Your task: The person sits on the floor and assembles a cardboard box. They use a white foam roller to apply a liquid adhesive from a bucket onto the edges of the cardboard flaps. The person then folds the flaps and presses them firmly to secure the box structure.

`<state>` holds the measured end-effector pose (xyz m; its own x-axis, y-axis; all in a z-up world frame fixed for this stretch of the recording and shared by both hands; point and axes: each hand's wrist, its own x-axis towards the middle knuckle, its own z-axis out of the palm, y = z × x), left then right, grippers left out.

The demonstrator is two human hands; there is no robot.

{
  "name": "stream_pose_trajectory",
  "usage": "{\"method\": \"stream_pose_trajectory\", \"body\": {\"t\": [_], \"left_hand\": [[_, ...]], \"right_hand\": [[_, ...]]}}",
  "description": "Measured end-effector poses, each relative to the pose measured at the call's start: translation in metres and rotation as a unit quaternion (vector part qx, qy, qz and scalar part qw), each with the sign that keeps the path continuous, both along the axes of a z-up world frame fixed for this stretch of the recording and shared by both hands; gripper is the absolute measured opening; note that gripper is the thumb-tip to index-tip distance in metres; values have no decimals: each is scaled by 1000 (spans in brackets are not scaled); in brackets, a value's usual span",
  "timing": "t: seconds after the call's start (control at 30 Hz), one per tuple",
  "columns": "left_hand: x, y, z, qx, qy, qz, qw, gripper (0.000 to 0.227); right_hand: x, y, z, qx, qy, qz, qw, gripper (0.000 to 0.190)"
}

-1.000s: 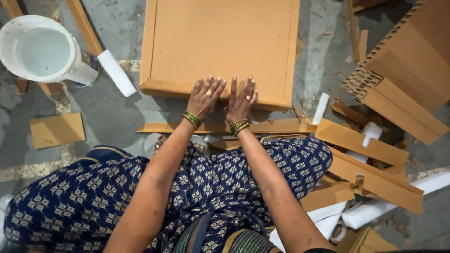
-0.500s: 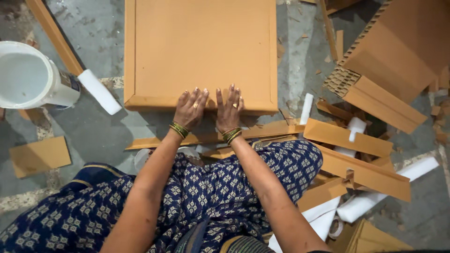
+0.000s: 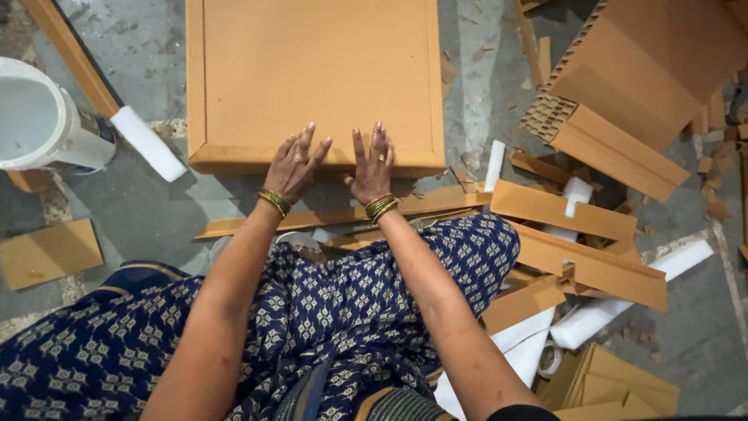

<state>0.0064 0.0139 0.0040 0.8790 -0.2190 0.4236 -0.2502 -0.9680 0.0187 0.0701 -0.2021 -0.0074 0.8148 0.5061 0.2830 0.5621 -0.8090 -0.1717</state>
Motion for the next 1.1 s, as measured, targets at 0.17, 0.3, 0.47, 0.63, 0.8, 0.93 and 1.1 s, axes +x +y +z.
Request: {"method": "stream_pose_trajectory", "body": {"t": [0.17, 0.3, 0.47, 0.63, 0.8, 0.93, 1.1], "left_hand": [[0, -3, -7, -19, -40, 2, 999, 57], [1, -4, -8, -40, -52, -1, 998, 53], [-1, -4, -3, -47, -45, -2, 998, 52], [0, -6, 0, -34, -38, 6, 999, 53], [1, -5, -3, -6, -20, 15, 1000, 54], [-2, -6, -7, 8, -19, 26, 999, 55], [-2, -7, -7, -25, 3, 28, 999, 59]], "right_hand": [[-5, 2, 4, 19, -49, 19, 998, 127], [-7, 2, 6, 29, -57, 29, 997, 123], [-8, 3, 14, 30, -56, 38, 997, 123], [-7, 4, 20, 39, -9, 34, 999, 125], [3, -13, 23, 160, 9, -36, 986, 127], [31, -52, 22, 236, -25, -317, 918, 121], [68, -133, -3, 436, 36, -480, 761, 128]]}}
